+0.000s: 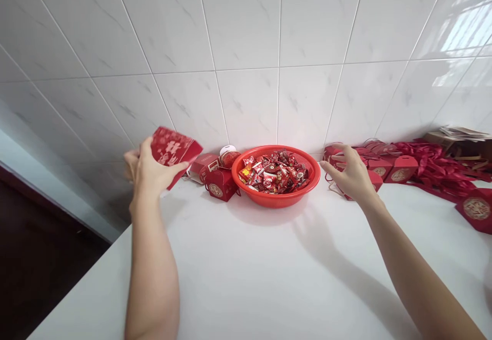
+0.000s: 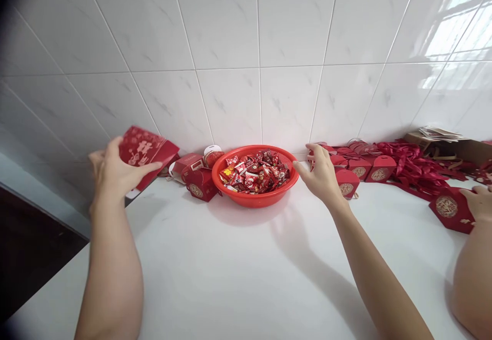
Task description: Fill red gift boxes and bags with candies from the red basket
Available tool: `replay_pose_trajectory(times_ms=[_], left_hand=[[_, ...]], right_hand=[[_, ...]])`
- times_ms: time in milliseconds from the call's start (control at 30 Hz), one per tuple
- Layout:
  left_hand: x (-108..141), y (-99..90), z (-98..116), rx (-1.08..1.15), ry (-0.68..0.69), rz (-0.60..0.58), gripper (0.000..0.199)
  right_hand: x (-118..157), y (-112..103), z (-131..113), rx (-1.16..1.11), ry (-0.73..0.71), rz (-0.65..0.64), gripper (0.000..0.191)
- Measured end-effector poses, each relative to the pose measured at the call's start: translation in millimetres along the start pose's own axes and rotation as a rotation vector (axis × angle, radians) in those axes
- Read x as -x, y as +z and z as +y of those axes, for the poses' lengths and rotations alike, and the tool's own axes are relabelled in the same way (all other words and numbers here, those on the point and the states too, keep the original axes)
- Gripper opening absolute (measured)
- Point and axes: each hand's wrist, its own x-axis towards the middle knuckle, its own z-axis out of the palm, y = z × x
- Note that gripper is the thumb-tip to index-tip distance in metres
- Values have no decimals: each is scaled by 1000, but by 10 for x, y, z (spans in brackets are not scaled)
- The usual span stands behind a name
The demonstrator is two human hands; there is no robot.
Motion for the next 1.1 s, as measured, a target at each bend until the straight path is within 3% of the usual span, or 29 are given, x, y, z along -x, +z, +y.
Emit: replay_pose_trajectory(times_ms=[33, 67, 133, 233, 367, 500, 633, 700, 800, 900, 1000, 1100], left_hand=[[56, -86, 144, 37, 26, 128, 79], [125, -149, 301, 77, 112, 180, 84], [298, -190, 629, 124, 393, -9, 76], [598, -57, 1081, 94, 749, -415, 60], [920, 222, 1436, 5, 965, -550, 50], [949, 273, 1452, -18, 934, -612, 49], [727, 143, 1279, 42, 721, -607, 83], [618, 93, 1197, 82, 599, -561, 91], [534, 83, 1135, 148, 478, -516, 84], [530, 138, 1133, 213, 445, -521, 65], [534, 216, 1139, 269, 480, -541, 40], [531, 286, 1150, 330, 578, -611, 30]], right_hand=[[18, 7, -45, -39, 3, -21, 62], [39, 10, -98, -94, 8, -52, 65], [95, 10, -217, -249, 36, -156, 68], [196, 7, -374, -498, 115, -477, 69], [302, 50, -449, -563, 133, -921, 73], [324, 131, -416, -516, 117, -1049, 72], [305, 169, -389, -751, 192, -1060, 72], [301, 184, -387, -832, 193, -1045, 70], [322, 232, -392, -838, 206, -1021, 66], [370, 301, -407, -765, 210, -996, 60], [415, 336, -427, -689, 139, -991, 55], [423, 319, -444, -639, 19, -1054, 48]])
